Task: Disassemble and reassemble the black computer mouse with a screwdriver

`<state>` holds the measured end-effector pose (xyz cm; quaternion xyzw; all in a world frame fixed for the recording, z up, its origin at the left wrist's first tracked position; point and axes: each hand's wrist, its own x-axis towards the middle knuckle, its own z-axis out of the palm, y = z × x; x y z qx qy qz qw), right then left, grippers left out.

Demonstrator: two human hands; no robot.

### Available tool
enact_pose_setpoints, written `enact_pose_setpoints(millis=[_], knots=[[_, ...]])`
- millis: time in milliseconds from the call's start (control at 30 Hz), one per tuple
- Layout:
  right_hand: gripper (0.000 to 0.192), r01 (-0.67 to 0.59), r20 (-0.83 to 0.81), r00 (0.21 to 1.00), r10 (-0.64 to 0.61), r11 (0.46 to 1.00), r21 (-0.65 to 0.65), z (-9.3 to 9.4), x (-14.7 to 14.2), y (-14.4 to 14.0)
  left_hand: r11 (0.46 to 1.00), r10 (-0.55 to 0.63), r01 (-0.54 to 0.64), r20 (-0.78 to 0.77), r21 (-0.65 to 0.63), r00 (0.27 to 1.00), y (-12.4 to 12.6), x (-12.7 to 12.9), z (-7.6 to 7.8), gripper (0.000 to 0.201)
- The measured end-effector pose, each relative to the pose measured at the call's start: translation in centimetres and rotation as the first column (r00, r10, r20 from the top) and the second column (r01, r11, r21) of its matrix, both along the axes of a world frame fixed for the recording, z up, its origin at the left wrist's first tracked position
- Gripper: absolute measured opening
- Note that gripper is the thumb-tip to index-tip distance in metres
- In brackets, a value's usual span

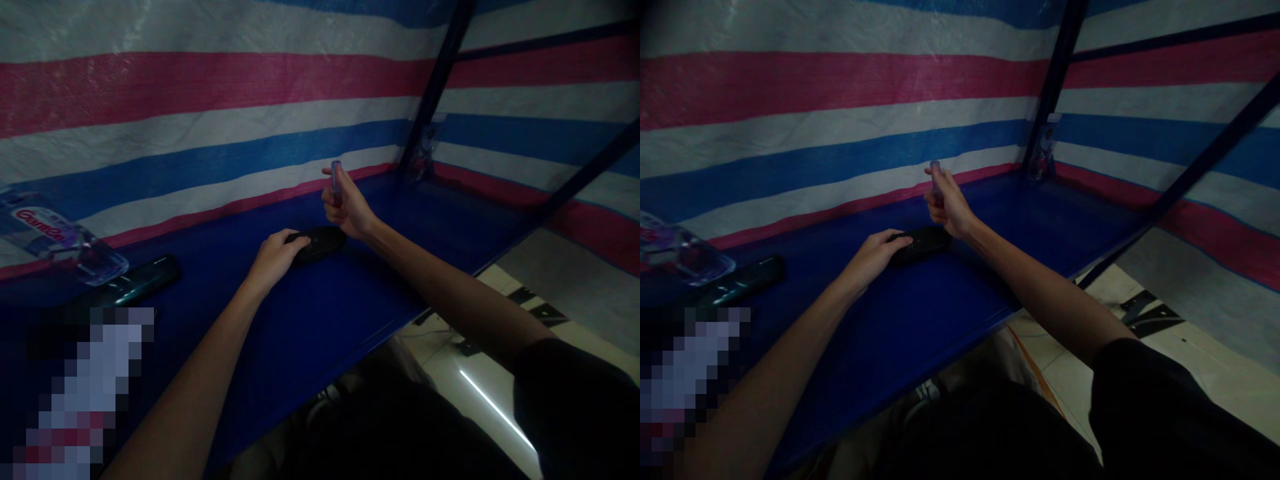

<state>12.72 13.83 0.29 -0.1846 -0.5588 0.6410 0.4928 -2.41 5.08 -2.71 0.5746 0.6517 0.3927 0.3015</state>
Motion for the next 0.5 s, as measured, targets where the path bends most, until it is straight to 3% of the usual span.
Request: enact_pose_setpoints(millis=[100,200,333,433,500], knots=[[0.044,-0.018,-0.004,1.0,0.018,1.0,-0.018,0.09,-0.03,0.01,1.0,0.006,-0.006,-0.01,0.0,1.0,0.09,0.0,0.01,0.037],[0.031,0.049,-0.008,0.999,-0.049,0.999,-0.008,0.02,-0.2,0.06,1.0,-0.006,0.006,0.011,0.0,1.0,0.21,-0.01,-0.02,0.038],[0.035,0.123,0.028,0.992,-0.123,0.992,0.001,-0.1,-0.33,0.13,1.0,-0.018,0.018,0.019,0.003,1.0,0.2,-0.07,-0.04,0.038],[0.03,0.1,0.041,0.994,-0.099,0.995,-0.024,-0.01,-0.23,0.22,1.0,-0.021,0.021,0.007,0.007,1.0,0.13,-0.11,-0.03,0.038],[0.037,0.062,0.027,0.998,-0.06,0.997,-0.049,0.1,-0.16,0.29,1.0,-0.017,0.017,-0.006,0.01,1.0,0.13,-0.13,-0.06,0.037]])
